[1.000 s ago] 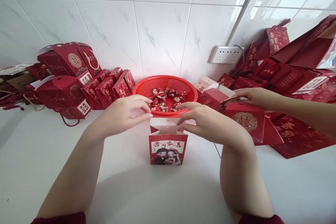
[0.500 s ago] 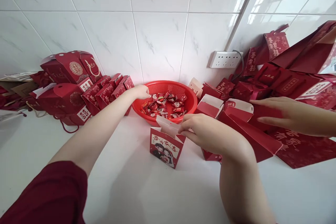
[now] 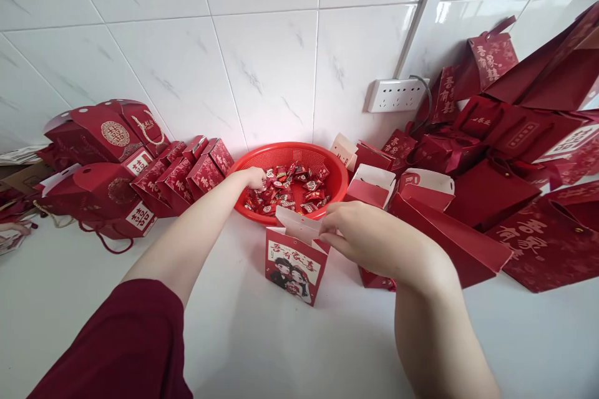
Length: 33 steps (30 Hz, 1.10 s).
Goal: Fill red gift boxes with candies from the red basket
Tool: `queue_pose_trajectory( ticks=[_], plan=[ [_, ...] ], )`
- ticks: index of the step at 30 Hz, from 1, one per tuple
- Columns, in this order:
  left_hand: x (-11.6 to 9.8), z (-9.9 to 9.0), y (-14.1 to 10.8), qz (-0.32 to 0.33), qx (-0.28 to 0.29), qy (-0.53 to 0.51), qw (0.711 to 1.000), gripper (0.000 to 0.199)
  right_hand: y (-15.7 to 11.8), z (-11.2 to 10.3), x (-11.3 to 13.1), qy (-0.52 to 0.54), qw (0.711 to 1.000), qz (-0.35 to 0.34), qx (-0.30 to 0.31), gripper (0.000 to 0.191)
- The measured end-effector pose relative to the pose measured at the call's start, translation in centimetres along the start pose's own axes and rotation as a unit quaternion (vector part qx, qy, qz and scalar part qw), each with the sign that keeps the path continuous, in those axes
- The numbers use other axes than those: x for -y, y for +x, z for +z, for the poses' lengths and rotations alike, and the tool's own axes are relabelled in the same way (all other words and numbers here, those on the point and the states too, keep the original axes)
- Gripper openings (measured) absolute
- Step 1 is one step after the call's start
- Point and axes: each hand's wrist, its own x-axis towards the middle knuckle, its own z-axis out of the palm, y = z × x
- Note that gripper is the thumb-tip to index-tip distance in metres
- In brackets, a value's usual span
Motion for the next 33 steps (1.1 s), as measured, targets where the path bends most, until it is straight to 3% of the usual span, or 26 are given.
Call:
queue_pose_trajectory(
  ticks=[3,6,11,13,14,17,23,28,33],
  plan=[
    [0.6,-0.9,-0.4,-0.001,-0.013,-0.024,1.0,0.03,-0.1,0.0,-0.2,-0.006,1.0,0.004,0.0,0.022],
    [0.7,-1.6,-2.4,0.029,-0.067,-0.072,0.995,0.027,-0.2,0.0,-0.2,0.001,1.0,0.004,0.001,0.021],
    [-1.9,0.2,-9.6,0.124,-0.185,-0.187,0.957,0.038,1.0,-0.2,0.6,-0.004,0.999,0.033,0.024,0.028],
    [-3.5,1.6,-12.8,0.18,-0.211,-0.267,0.923,0.036,1.6,-0.2,1.2,-0.012,0.998,0.042,0.046,0.034],
    [-4.2,2.2,-14.2,0.199,-0.202,-0.294,0.913,0.03,1.8,-0.1,1.6,-0.016,0.997,0.036,0.061,0.033],
    [-5.8,3.2,-17.9,0.207,-0.147,-0.293,0.922,0.021,1.3,0.2,2.8,-0.044,0.995,-0.008,0.09,0.012],
    [-6.4,1.9,-22.8,0.204,-0.088,-0.222,0.949,0.017,-1.9,1.5,5.7,-0.123,0.989,-0.045,0.061,0.018],
    [-6.3,1.7,-23.3,0.216,-0.123,-0.209,0.946,0.015,-2.4,2.1,6.9,-0.152,0.985,-0.059,0.061,0.017],
    [-4.5,0.8,-18.9,0.193,-0.291,-0.196,0.916,0.018,-2.2,1.6,7.1,-0.157,0.982,-0.083,0.072,0.012]
  ],
)
